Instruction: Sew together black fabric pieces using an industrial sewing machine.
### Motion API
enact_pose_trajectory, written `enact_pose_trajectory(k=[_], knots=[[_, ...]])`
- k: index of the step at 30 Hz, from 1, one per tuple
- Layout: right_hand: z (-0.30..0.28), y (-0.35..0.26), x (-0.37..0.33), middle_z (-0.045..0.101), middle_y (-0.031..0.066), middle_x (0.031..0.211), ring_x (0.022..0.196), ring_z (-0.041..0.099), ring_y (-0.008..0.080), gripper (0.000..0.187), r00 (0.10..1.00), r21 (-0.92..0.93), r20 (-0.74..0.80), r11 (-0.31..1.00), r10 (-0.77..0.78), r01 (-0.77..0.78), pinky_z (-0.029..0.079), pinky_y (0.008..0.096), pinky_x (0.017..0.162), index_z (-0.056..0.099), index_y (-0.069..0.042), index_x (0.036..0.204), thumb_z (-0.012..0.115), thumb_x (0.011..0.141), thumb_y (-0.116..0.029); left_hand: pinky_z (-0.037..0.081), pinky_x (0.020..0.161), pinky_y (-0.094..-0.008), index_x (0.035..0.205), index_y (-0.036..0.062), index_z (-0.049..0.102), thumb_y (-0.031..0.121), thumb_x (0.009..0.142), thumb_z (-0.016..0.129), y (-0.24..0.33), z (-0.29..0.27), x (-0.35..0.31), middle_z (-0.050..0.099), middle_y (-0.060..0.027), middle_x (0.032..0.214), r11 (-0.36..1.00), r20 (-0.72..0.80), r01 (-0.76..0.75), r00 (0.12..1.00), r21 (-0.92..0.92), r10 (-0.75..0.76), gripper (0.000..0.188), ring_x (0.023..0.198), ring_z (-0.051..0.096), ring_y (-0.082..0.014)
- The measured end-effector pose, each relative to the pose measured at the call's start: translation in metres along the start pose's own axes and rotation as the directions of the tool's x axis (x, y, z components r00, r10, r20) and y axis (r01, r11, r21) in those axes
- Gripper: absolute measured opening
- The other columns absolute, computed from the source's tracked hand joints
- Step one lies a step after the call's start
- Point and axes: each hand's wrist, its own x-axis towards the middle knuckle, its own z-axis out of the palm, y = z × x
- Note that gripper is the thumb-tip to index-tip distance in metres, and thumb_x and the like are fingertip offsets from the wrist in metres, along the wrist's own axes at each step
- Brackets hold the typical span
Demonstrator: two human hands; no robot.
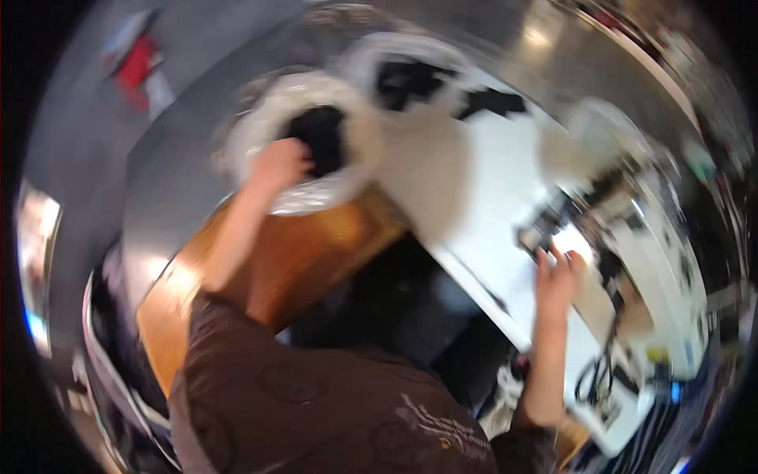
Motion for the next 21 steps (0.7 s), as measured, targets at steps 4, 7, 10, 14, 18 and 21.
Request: enact_pose_trajectory(k=[4, 7, 10, 14, 18, 21], knots=[[-0.016, -0.034, 0.023, 0.063, 0.0159, 0.110, 0.103, 0.061, 0.0359, 0.030, 0.995, 0.108, 0.028, 0.990, -0.095, 0.092, 0.052, 0.0462, 0.089, 0.082, -0.005, 0.120, 0.083, 0.092, -0.017, 0.052, 0.070, -0.0482, 0.089, 0.0009, 0.071, 0.019, 0.094, 0.081, -0.027, -0.006, -0.017, 0.071, -0.0181, 0.079, 0.968, -0.108, -0.045, 0.994, -0.247, 0.019, 0.021, 0.077, 0.069, -0.0401], [-0.027, -0.030, 0.021, 0.062, 0.0128, 0.108, 0.097, 0.060, 0.0330, 0.030, 0.997, 0.107, 0.030, 0.992, -0.070, 0.067, 0.052, 0.0442, 0.085, 0.081, -0.005, 0.120, 0.084, 0.091, -0.013, 0.051, 0.070, -0.0477, 0.090, 0.0006, 0.068, 0.015, 0.095, 0.079, -0.026, -0.011, -0.004, 0.070, -0.0189, 0.079, 0.944, -0.164, -0.107, 0.985, -0.313, 0.057, 0.019, 0.076, 0.068, -0.0398], [-0.029, -0.024, 0.018, 0.062, 0.0122, 0.108, 0.096, 0.061, 0.0314, 0.030, 0.996, 0.078, -0.015, 0.993, -0.088, 0.088, 0.053, 0.0430, 0.084, 0.081, -0.005, 0.119, 0.084, 0.090, -0.012, 0.053, 0.072, -0.0477, 0.102, 0.0034, 0.068, 0.014, 0.098, 0.076, -0.024, -0.015, 0.003, 0.071, -0.0201, 0.084, 0.962, -0.386, -0.110, 0.923, -0.249, 0.006, 0.013, 0.078, 0.069, -0.0407], [-0.031, -0.025, 0.014, 0.062, 0.0107, 0.107, 0.096, 0.061, 0.0302, 0.029, 0.999, 0.109, -0.009, 0.993, -0.041, 0.042, 0.053, 0.0424, 0.083, 0.081, -0.005, 0.118, 0.085, 0.090, -0.013, 0.055, 0.079, -0.0517, 0.123, 0.0087, 0.063, 0.011, 0.102, 0.065, 0.036, -0.052, -0.009, 0.073, -0.0198, 0.106, 0.993, -0.638, -0.093, 0.769, -0.073, 0.025, 0.021, 0.093, 0.070, -0.0455], [-0.031, -0.030, 0.016, 0.062, 0.0091, 0.106, 0.095, 0.061, 0.0288, 0.029, 0.999, 0.126, -0.008, 0.991, -0.042, 0.042, 0.053, 0.0415, 0.084, 0.081, -0.004, 0.117, 0.085, 0.089, -0.013, 0.059, 0.085, -0.0493, 0.127, 0.0084, 0.068, 0.007, 0.102, 0.062, 0.032, -0.072, -0.006, 0.073, -0.0179, 0.124, 0.985, -0.557, 0.062, 0.830, 0.158, 0.037, 0.026, 0.104, 0.072, -0.0412], [-0.029, -0.031, 0.019, 0.061, 0.0089, 0.105, 0.095, 0.061, 0.0285, 0.030, 0.999, 0.110, -0.004, 0.993, -0.046, 0.047, 0.053, 0.0415, 0.084, 0.081, -0.005, 0.118, 0.085, 0.089, -0.013, 0.061, 0.088, -0.0431, 0.129, 0.0065, 0.070, 0.002, 0.099, 0.063, 0.043, -0.074, -0.003, 0.075, -0.0161, 0.123, 0.980, -0.470, -0.132, 0.881, -0.146, 0.048, 0.031, 0.105, 0.075, -0.0340]])
